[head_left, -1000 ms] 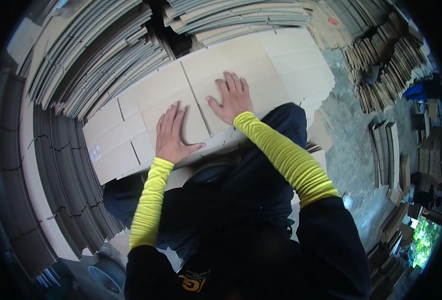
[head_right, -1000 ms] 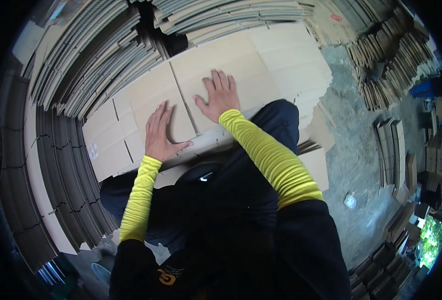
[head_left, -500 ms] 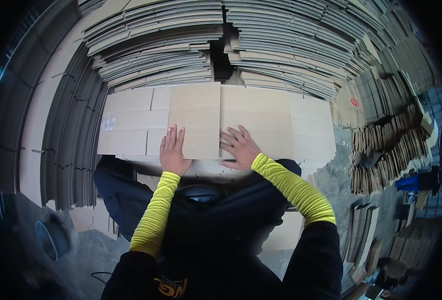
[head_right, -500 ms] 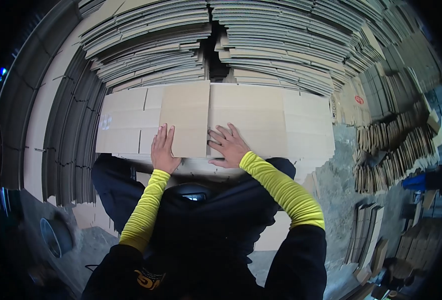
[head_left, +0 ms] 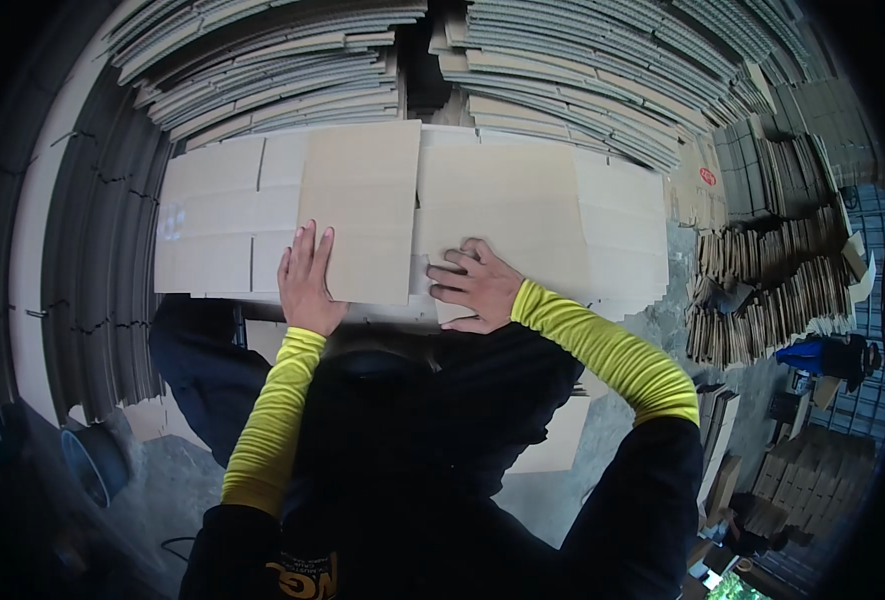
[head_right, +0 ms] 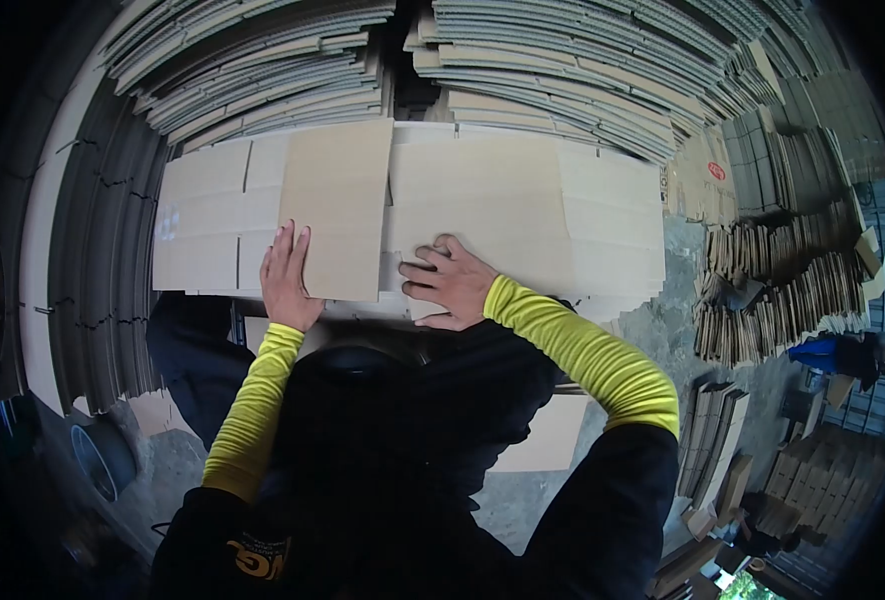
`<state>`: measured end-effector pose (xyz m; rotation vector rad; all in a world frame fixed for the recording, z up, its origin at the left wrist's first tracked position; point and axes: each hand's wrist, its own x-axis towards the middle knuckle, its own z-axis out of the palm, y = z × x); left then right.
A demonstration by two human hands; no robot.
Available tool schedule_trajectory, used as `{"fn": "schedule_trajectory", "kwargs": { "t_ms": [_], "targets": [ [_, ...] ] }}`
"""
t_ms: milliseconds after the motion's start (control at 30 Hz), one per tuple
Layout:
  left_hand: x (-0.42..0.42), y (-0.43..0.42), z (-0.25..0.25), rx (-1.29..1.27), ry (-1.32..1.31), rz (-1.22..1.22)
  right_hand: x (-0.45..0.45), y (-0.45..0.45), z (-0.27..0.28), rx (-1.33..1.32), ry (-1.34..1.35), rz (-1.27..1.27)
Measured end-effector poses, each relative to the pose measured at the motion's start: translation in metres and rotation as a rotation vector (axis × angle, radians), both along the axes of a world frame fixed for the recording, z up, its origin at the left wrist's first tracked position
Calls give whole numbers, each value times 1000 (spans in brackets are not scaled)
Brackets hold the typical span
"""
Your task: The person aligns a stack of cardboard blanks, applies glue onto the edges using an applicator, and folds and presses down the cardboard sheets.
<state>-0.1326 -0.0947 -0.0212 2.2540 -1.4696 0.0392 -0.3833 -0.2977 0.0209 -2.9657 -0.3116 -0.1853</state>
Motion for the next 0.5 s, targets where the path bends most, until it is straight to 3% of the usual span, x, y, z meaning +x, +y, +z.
{"fn": "schedule_trajectory", "kwargs": {
  "t_ms": [500],
  "targets": [
    [0,0,-2,7,-15,6,17,-4,-14,92,-93,-200]
  ]
}}
